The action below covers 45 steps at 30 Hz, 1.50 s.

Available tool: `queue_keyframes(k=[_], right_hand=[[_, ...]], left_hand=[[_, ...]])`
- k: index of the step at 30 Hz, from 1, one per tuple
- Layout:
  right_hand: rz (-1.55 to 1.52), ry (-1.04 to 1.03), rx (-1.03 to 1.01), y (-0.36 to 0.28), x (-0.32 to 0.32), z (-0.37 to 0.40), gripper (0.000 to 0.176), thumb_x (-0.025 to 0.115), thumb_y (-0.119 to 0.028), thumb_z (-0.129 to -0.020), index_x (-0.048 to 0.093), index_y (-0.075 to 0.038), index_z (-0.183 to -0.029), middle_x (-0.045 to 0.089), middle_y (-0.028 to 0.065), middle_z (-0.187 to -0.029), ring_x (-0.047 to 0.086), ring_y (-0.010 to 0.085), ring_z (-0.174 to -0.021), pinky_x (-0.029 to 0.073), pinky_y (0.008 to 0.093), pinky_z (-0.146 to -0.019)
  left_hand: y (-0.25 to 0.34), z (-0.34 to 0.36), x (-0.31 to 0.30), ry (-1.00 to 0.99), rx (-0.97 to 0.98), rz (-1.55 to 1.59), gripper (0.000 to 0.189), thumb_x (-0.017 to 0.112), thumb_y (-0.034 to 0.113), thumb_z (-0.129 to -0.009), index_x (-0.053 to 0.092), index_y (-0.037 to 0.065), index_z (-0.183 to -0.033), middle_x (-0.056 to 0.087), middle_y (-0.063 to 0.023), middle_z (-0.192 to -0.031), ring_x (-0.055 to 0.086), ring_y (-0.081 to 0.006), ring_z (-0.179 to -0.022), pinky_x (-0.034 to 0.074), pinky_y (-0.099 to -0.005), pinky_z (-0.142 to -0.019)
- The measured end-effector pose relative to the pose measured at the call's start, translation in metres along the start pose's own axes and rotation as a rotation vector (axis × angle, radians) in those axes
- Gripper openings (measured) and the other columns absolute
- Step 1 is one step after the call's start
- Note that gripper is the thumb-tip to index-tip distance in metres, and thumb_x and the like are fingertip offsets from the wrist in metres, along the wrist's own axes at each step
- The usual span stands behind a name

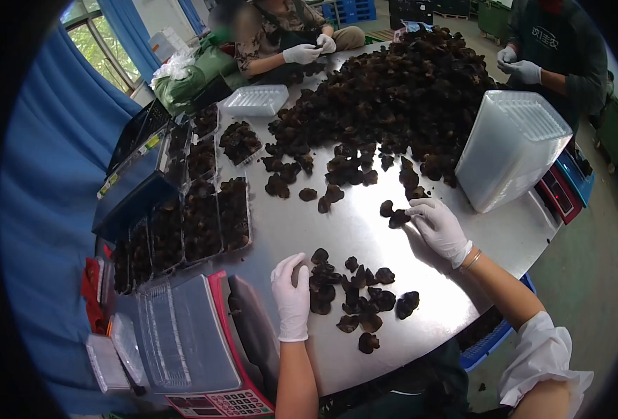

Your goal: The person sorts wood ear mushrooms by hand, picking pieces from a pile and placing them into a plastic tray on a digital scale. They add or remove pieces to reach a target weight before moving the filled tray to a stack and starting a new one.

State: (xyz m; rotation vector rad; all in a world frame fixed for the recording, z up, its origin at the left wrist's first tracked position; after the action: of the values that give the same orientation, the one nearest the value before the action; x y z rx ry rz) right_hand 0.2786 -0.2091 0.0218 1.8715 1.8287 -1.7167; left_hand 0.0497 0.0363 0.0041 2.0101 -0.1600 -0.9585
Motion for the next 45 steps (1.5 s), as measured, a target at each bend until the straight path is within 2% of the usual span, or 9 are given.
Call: queue_keyframes(k=[10,16,19,25,31,33,36,38,45], right_hand=[[0.012,0.177,-0.013,0.033,-0.014,-0.016,0.019,0.057,-0.004,-0.088,0.066,-0.006,-0.105,0.065,0.011,-0.107,0.06,0.0305,-0.105,0.046,0.038,-0.096],[0.57,0.093,0.122,0.034,0.002,-0.052,0.059,0.067,-0.033,-0.083,0.055,-0.007,-0.134,0.043,0.0253,-0.146,0.04,0.0457,-0.133,0.037,0.046,-0.111],[0.34,-0.079,0.097,0.022,0.017,-0.034,0.051,0.063,-0.02,-0.086,0.054,-0.007,-0.135,0.046,0.0202,-0.144,0.044,0.0416,-0.13,0.037,0.0464,-0.11],[0.002,0.06,-0.145,-0.005,0.005,0.003,0.039,0.058,-0.004,-0.087,0.061,-0.007,-0.125,0.06,0.0153,-0.127,0.053,0.0355,-0.121,0.04,0.0424,-0.106],[0.006,0.172,0.05,0.037,-0.013,0.002,0.039,0.059,-0.008,-0.086,0.062,-0.007,-0.124,0.061,0.0166,-0.128,0.052,0.0345,-0.123,0.039,0.041,-0.108],[0.302,0.189,-0.063,0.039,-0.002,0.005,0.041,0.061,-0.018,-0.086,0.062,-0.007,-0.126,0.058,0.02,-0.131,0.049,0.0381,-0.125,0.037,0.0453,-0.11],[0.082,-0.195,0.134,-0.026,0.003,0.014,0.05,0.061,-0.022,-0.083,0.058,-0.003,-0.129,0.051,0.025,-0.136,0.044,0.0433,-0.129,0.034,0.0486,-0.111],[0.09,-0.18,-0.086,-0.049,0.019,0.038,0.048,0.061,-0.024,-0.087,0.055,-0.011,-0.133,0.055,0.0185,-0.133,0.051,0.0391,-0.121,0.039,0.0471,-0.107],[-0.158,-0.185,-0.157,-0.051,0.019,0.042,0.032,0.061,-0.017,-0.089,0.066,-0.011,-0.119,0.064,0.0121,-0.121,0.056,0.0304,-0.111,0.043,0.0426,-0.098]], left_hand=[[-0.01,0.001,0.002,-0.025,-0.011,0.028,0.023,0.064,0.009,-0.09,0.07,0.005,-0.112,0.066,-0.0109,-0.114,0.058,-0.0285,-0.111,0.043,-0.0397,-0.101],[-0.01,-0.001,0.004,-0.025,-0.061,0.063,0.024,0.064,0.009,-0.089,0.07,0.006,-0.112,0.066,-0.0107,-0.115,0.057,-0.0277,-0.112,0.042,-0.0389,-0.102],[-0.007,0.0,0.002,-0.021,-0.028,0.057,0.024,0.064,0.009,-0.089,0.07,0.007,-0.112,0.067,-0.0108,-0.114,0.058,-0.0279,-0.112,0.043,-0.0388,-0.102],[-0.009,-0.002,0.003,-0.018,-0.001,0.023,0.022,0.064,0.009,-0.089,0.07,0.006,-0.11,0.067,-0.0115,-0.115,0.058,-0.029,-0.111,0.043,-0.0388,-0.102],[-0.008,-0.003,0.005,-0.026,-0.049,0.063,0.022,0.064,0.009,-0.089,0.07,0.005,-0.111,0.066,-0.0109,-0.114,0.058,-0.0278,-0.111,0.043,-0.0387,-0.101],[-0.007,-0.002,0.004,-0.026,-0.047,0.045,0.024,0.063,0.009,-0.09,0.07,0.005,-0.112,0.066,-0.0106,-0.115,0.058,-0.0272,-0.112,0.043,-0.0385,-0.102],[-0.006,-0.002,0.002,-0.036,-0.048,0.03,0.024,0.063,0.009,-0.09,0.069,0.005,-0.113,0.066,-0.01,-0.115,0.058,-0.0268,-0.112,0.043,-0.038,-0.103],[-0.006,-0.002,0.003,-0.041,-0.049,0.019,0.024,0.064,0.009,-0.09,0.069,0.005,-0.113,0.066,-0.01,-0.115,0.058,-0.0267,-0.113,0.043,-0.038,-0.103],[-0.005,-0.001,0.002,-0.05,-0.04,-0.003,0.024,0.063,0.009,-0.091,0.069,0.005,-0.113,0.066,-0.0103,-0.116,0.057,-0.0268,-0.114,0.042,-0.0381,-0.103]])
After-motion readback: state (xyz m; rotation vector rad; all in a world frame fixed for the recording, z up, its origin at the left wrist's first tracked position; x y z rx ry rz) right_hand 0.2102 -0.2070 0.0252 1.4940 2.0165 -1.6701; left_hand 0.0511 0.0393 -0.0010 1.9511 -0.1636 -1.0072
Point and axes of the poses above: each hand's wrist, its own z-axis away from the middle knuckle, its own x-axis out of the palm, y = z × x, the point moved 3 cm from there along -z, towards the middle knuckle
